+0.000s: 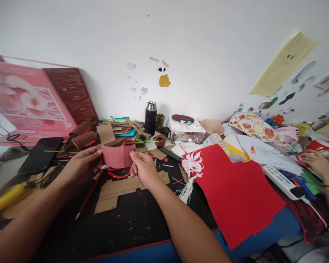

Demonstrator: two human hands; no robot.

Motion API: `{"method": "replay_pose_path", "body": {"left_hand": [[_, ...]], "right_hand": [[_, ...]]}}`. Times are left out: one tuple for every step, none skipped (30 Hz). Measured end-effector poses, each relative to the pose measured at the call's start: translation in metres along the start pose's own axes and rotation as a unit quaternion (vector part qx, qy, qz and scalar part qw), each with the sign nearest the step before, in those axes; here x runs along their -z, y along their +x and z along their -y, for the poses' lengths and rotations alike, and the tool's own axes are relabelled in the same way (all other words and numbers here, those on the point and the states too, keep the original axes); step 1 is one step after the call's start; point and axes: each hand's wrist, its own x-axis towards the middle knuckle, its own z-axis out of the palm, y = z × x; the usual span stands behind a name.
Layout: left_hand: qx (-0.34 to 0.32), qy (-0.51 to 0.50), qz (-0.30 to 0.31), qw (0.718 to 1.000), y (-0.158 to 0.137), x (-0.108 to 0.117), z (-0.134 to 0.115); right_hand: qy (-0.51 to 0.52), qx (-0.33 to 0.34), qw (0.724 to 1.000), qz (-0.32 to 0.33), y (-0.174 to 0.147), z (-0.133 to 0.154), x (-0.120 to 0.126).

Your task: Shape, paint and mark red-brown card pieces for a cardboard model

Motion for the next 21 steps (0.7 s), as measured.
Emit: {"method": "replay_pose_path", "body": {"left_hand": [[0.008, -0.005, 0.005, 1.000, 0.000, -0.001, 0.001], [0.013, -0.010, 0.009, 1.000, 0.000, -0.001, 0.001], [0.017, -0.014, 0.011, 1.000, 0.000, -0.002, 0.002], [0.019, -0.017, 0.012, 1.000, 0.000, -0.002, 0.003], [0.020, -0.020, 0.013, 1.000, 0.000, -0.003, 0.004], [0.022, -0.024, 0.013, 0.999, 0.000, -0.003, 0.004], [0.022, -0.028, 0.014, 0.999, 0.000, -0.004, 0.005], [0.023, -0.033, 0.014, 0.999, 0.000, -0.004, 0.005], [0.024, -0.037, 0.015, 0.999, 0.000, -0.004, 0.005], [0.025, -0.042, 0.016, 0.999, 0.000, -0.003, 0.005], [0.027, -0.046, 0.017, 0.998, 0.000, -0.003, 0.006], [0.028, -0.049, 0.017, 0.998, 0.000, -0.002, 0.006], [0.030, -0.051, 0.018, 0.998, 0.000, -0.002, 0.007], [0.031, -0.053, 0.019, 0.998, 0.000, -0.001, 0.007], [0.032, -0.054, 0.019, 0.998, 0.000, -0.001, 0.008], [0.031, -0.056, 0.019, 0.998, 0.000, 0.000, 0.008], [0.030, -0.056, 0.019, 0.998, 0.000, 0.001, 0.007], [0.028, -0.060, 0.016, 0.998, 0.000, 0.002, 0.006], [0.023, -0.068, 0.010, 0.997, 0.000, 0.003, 0.004], [0.016, -0.079, 0.001, 0.997, 0.000, 0.004, 0.000], [0.004, -0.094, -0.011, 0.996, 0.000, 0.007, -0.005]], "right_hand": [[0.004, -0.002, 1.000, -0.002, 0.000, 0.000, 0.000], [0.009, -0.004, 1.000, -0.002, 0.000, 0.000, 0.000], [0.013, -0.006, 1.000, -0.002, 0.001, 0.000, 0.000], [0.016, -0.008, 1.000, -0.001, 0.000, 0.001, 0.000], [0.018, -0.010, 1.000, 0.000, 0.000, 0.001, 0.000], [0.019, -0.012, 1.000, 0.003, 0.000, 0.001, 0.000], [0.020, -0.015, 1.000, 0.005, 0.000, 0.002, 0.000], [0.021, -0.019, 1.000, 0.007, 0.000, 0.003, 0.000], [0.023, -0.022, 0.999, 0.010, 0.000, 0.003, 0.000], [0.026, -0.026, 0.999, 0.012, -0.001, 0.004, 0.000], [0.030, -0.030, 0.999, 0.015, -0.001, 0.005, 0.000], [0.035, -0.032, 0.999, 0.018, -0.001, 0.005, 0.000], [0.039, -0.034, 0.998, 0.020, -0.001, 0.005, 0.000], [0.044, -0.033, 0.998, 0.021, -0.001, 0.005, 0.000], [0.047, -0.030, 0.998, 0.019, -0.001, 0.005, 0.000], [0.049, -0.027, 0.998, 0.017, -0.001, 0.004, 0.001], [0.051, -0.023, 0.998, 0.013, -0.001, 0.004, 0.001], [0.053, -0.019, 0.998, 0.010, 0.000, 0.003, 0.001], [0.056, -0.015, 0.998, 0.008, 0.000, 0.002, 0.001], [0.060, -0.010, 0.998, 0.009, 0.001, 0.002, 0.002], [0.065, -0.005, 0.998, 0.011, 0.002, 0.002, 0.002]]}}
